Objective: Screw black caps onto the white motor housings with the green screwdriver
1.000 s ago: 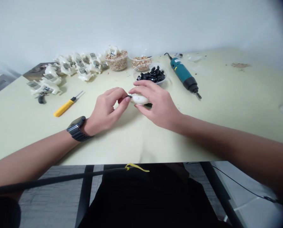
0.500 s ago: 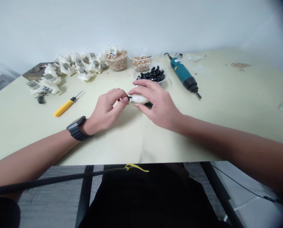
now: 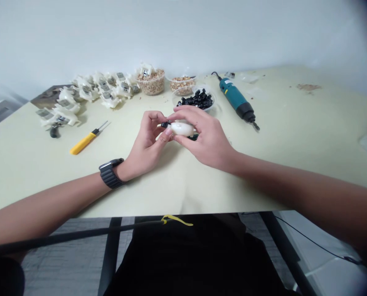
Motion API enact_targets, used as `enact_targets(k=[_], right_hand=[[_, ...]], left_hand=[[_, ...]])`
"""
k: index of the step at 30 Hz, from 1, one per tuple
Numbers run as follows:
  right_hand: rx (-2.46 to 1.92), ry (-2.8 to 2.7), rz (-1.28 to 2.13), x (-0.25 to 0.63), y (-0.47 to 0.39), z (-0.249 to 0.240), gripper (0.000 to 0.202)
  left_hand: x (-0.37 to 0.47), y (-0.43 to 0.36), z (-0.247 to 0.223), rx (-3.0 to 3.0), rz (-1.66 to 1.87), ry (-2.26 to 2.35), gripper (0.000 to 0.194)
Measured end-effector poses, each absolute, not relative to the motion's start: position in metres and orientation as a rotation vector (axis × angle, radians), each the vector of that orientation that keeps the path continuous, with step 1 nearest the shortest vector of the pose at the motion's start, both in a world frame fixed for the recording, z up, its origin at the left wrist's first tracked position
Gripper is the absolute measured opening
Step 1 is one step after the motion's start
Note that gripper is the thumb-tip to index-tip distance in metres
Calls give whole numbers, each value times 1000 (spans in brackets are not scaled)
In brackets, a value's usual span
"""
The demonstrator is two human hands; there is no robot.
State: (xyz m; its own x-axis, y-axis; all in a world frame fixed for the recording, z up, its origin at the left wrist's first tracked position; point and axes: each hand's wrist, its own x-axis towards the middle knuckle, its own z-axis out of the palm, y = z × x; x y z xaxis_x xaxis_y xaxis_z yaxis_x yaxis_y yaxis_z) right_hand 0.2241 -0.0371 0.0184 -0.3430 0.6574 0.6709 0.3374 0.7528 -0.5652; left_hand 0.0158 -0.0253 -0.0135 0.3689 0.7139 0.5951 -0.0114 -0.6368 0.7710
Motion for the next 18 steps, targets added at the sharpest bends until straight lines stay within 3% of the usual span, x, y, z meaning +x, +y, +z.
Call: enact_targets(k=[13, 18], right_hand=[[-766, -1936, 455, 220, -41, 20, 30], [-792, -1926, 478, 218, -43, 20, 30]], left_hand=[[20, -25, -12, 1957, 1390, 795, 48], [20, -25, -10, 2023, 1402, 857, 48]])
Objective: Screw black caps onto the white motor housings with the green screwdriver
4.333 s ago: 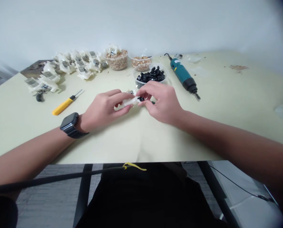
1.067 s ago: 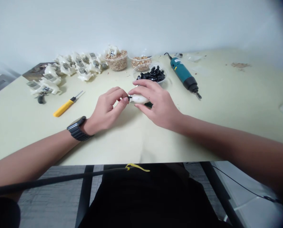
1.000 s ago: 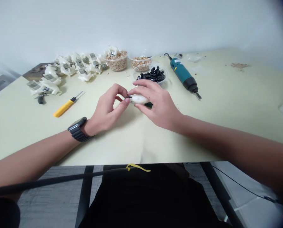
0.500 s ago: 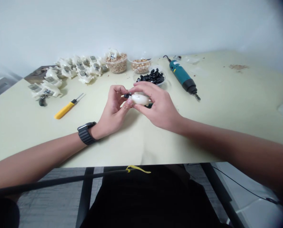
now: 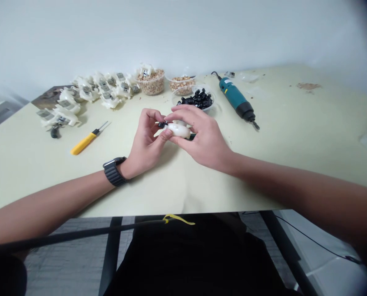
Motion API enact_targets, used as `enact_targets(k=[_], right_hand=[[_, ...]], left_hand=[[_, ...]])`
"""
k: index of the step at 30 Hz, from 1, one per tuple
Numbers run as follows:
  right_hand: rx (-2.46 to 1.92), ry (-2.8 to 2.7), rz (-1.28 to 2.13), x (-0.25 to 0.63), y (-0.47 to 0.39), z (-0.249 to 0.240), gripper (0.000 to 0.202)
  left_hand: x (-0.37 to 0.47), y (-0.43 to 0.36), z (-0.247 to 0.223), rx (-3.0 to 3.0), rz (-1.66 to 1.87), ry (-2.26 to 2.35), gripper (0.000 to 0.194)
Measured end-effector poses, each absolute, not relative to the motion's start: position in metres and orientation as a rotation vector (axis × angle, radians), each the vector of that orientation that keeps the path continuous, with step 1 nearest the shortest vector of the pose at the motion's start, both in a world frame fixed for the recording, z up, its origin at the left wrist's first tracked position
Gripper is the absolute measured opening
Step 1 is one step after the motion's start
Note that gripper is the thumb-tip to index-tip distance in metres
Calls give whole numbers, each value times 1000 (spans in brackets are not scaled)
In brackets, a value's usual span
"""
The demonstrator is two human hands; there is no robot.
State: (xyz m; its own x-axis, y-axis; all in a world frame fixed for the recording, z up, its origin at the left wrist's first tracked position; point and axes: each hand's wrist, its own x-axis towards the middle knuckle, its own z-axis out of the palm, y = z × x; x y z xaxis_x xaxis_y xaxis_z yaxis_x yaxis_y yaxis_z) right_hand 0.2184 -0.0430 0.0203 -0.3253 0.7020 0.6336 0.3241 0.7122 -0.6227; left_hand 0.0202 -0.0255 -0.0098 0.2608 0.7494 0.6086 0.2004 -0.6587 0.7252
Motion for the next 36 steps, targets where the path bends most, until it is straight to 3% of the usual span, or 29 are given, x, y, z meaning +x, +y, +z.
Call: enact_targets(k=[11, 31, 36], right_hand=[[-832, -1967, 488, 220, -44, 18, 45], [-847, -1947, 561, 221, -45, 23, 43], [-781, -2077, 436, 234, -36, 30, 31]], left_hand=[[17, -23, -6, 2020, 1384, 804, 53], [10, -21, -3, 2039, 1309, 775, 47], [-1, -13, -1, 1970, 1201, 763, 50]])
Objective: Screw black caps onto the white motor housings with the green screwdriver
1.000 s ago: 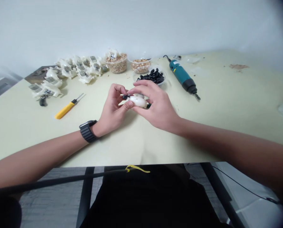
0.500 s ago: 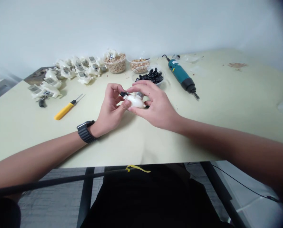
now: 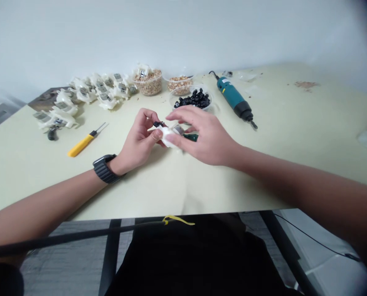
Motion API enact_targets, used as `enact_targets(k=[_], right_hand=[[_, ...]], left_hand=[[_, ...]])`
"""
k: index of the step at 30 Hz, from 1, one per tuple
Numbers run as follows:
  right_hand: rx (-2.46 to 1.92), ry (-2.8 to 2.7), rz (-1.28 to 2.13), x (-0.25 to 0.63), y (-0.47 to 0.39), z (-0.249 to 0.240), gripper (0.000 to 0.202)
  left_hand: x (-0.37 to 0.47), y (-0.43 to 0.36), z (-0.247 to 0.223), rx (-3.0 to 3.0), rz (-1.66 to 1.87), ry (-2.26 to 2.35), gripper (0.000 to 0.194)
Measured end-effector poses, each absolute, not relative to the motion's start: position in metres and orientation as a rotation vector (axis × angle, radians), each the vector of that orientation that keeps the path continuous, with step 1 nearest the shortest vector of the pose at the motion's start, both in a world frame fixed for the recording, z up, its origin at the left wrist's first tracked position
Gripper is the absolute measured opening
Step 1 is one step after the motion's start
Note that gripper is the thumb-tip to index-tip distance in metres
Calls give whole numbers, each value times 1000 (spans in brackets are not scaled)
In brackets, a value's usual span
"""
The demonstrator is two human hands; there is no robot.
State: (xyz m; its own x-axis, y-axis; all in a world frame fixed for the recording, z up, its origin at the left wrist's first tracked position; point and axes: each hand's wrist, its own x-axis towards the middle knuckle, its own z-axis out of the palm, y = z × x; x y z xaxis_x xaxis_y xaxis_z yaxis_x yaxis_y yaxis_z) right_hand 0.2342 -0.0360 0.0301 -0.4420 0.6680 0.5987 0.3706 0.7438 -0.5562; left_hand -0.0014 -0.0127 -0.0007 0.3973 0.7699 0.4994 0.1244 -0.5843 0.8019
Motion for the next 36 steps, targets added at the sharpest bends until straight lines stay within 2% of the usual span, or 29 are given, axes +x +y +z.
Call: enact_targets(k=[3, 11, 15, 19, 24, 29, 36], right_hand=[[-870, -2154, 246, 247, -24, 28, 21], [-1173, -2501, 31, 257, -11, 12, 16], [-1174, -2537, 42, 259, -9, 11, 10], [-1187, -2386, 148, 261, -9, 17, 16], [-969, -2336, 382, 260, -13, 26, 21], [-804, -2346, 307, 260, -11, 23, 23], [-793, -2401, 304, 257, -13, 20, 20]], left_hand=[[-11, -6, 3, 1913, 1109, 758, 52], [-24, 7, 9, 1861, 962, 750, 50], [-28, 12, 12, 1892, 910, 708, 50], [-34, 17, 17, 1900, 825, 680, 54], [-40, 18, 20, 1744, 735, 644, 59], [-40, 12, 23, 1549, 697, 565, 55], [-38, 9, 23, 1505, 688, 555, 49]])
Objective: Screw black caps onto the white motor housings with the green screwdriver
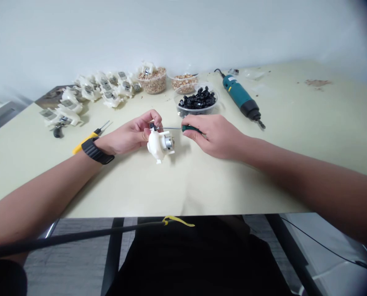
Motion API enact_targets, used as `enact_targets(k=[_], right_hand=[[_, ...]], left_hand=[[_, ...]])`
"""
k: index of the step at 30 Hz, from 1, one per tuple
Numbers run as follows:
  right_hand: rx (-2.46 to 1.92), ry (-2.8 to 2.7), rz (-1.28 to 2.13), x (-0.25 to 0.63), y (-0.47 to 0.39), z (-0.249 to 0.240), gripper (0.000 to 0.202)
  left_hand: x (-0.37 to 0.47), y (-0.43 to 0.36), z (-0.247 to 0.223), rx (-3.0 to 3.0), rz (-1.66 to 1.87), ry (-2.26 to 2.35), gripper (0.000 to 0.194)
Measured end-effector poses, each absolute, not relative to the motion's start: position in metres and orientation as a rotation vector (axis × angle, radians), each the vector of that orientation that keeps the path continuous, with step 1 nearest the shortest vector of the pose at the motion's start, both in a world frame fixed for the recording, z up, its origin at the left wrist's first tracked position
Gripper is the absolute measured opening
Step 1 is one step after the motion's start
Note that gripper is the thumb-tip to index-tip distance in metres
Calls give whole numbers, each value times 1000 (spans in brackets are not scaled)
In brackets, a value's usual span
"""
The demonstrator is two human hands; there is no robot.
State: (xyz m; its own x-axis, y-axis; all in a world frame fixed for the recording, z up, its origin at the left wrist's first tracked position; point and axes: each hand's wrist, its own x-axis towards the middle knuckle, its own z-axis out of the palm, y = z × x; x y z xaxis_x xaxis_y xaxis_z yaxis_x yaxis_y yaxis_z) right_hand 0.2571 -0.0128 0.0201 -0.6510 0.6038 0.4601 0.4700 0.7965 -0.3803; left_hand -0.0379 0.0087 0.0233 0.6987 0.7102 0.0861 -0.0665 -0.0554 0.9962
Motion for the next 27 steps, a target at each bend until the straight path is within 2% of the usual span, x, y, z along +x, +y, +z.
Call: enact_targets(k=[22, 27], right_hand=[[-697, -2393, 543, 258, -19, 34, 22], [-745, -2394, 773, 258, -17, 39, 30]], left_hand=[[-37, 3, 28, 1621, 567, 520, 42], [-38, 2, 29, 1694, 551, 541, 42]])
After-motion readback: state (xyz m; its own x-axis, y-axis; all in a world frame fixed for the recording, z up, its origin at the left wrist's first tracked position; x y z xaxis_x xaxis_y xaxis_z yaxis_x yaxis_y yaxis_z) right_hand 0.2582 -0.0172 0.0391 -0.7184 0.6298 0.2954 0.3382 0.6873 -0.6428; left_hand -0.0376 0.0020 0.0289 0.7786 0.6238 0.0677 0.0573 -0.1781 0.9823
